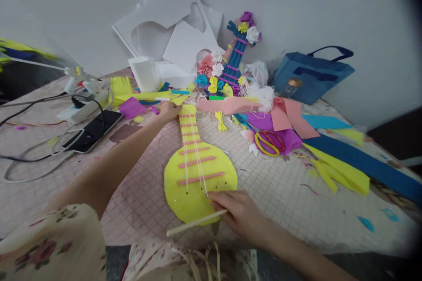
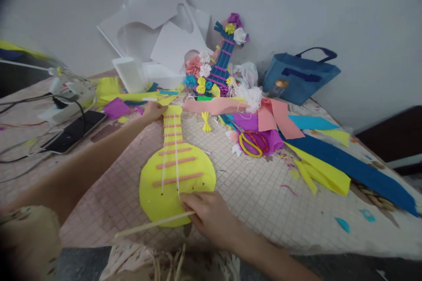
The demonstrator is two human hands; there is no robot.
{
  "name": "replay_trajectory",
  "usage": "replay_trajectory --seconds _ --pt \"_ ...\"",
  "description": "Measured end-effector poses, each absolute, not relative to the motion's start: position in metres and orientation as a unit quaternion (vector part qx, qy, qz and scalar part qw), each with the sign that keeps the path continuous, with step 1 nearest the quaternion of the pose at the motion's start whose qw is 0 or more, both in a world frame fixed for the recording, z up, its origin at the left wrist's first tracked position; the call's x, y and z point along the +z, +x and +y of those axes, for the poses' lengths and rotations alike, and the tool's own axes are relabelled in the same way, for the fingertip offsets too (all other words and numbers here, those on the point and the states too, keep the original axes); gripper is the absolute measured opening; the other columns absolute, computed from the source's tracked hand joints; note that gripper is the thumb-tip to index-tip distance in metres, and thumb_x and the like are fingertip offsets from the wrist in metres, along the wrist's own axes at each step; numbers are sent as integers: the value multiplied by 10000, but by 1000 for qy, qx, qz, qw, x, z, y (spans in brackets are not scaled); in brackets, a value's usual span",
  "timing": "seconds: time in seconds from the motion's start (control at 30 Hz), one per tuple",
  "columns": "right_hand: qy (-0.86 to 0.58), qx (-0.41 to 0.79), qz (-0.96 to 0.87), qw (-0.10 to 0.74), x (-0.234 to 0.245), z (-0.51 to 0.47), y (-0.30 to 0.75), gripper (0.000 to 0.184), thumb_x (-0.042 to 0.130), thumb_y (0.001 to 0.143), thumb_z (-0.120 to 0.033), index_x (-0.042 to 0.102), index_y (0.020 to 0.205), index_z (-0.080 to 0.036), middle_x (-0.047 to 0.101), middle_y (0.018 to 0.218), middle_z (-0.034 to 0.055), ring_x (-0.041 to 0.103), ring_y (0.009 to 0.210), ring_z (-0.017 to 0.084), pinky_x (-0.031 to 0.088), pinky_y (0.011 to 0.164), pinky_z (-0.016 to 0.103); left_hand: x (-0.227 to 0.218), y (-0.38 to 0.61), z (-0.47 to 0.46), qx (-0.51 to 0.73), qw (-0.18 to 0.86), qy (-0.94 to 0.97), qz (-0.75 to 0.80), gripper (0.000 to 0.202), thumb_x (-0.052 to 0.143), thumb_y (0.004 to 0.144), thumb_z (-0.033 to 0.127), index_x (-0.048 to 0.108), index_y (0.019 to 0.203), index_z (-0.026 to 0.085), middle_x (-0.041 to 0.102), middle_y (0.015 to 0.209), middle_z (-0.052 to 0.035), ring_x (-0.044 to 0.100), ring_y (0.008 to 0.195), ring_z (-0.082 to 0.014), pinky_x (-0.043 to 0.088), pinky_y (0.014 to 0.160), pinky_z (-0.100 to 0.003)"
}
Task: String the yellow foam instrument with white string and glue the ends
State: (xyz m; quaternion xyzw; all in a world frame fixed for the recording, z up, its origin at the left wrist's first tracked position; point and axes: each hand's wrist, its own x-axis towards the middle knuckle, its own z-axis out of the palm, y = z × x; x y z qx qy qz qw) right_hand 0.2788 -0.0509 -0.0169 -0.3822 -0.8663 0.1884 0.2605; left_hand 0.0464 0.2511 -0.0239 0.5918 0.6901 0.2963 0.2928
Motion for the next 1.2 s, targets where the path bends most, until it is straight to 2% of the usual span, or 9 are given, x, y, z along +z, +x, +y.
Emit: replay_trajectory --seconds 0.07,0.17,0.47,0.7,0.77,0.87,0.93,1.07,1.2 --pt "-381 167 -874 250 -21 -57 281 242 447 899 -156 588 1096 -161 703 830 48 650 698 156 460 614 245 -24 45 252 281 237 619 694 295 592 776 349 625 597 117 619 574 -75 632 759 -245 452 658 -277" --pt "-382 163 -882 225 -28 -64 286 279 443 905 -161 544 1165 -157 695 845 57 648 714 162 466 620 254 -24 46 253 255 182 652 691 310 550 783 366 641 619 119 651 636 -113 627 819 -268 443 706 -293" --pt "-391 169 -880 209 -40 -74 299 320 431 920 -185 498 1231 -149 685 1010 111 660 831 187 518 687 284 -19 50 247 199 126 697 677 321 487 829 320 673 853 59 677 868 -189 620 882 -278 446 782 -328" --pt "-399 177 -873 218 -41 -73 299 307 451 920 -201 527 1212 -146 692 1008 111 669 827 173 531 708 271 5 44 201 203 77 734 644 406 555 812 289 533 1173 104 553 1204 -187 549 1043 -285 431 862 -379" --pt "-400 179 -871 222 -40 -73 298 305 457 917 -196 534 1206 -138 694 1002 111 671 823 172 534 710 271 12 46 171 227 51 775 588 318 538 828 265 555 1119 138 575 1163 -144 591 922 -240 456 797 -359" --pt "-399 173 -870 231 -38 -73 298 296 452 915 -178 545 1192 -129 696 1009 110 673 832 173 536 718 276 14 55 119 252 93 841 470 152 501 863 216 603 952 148 645 922 -74 601 742 -173 476 693 -305" --pt "-401 174 -868 236 -37 -73 297 299 455 911 -168 545 1194 -133 695 1020 102 671 858 174 534 733 278 9 63 86 272 135 879 367 139 480 887 186 614 870 154 649 834 -55 610 761 -164 488 711 -290" --pt "-412 185 -857 249 -37 -73 297 279 459 909 -164 557 1170 -168 703 980 63 669 823 155 522 703 262 -7 75 40 266 167 938 144 186 446 922 149 596 1033 152 665 1057 -95 592 1032 -184 481 889 -314" --pt "-417 186 -848 270 -37 -74 301 258 450 910 -159 574 1135 -170 710 951 56 671 781 145 512 670 250 -16 82 24 226 122 963 80 234 395 941 120 587 1074 122 651 1133 -111 594 1033 -194 480 903 -315"
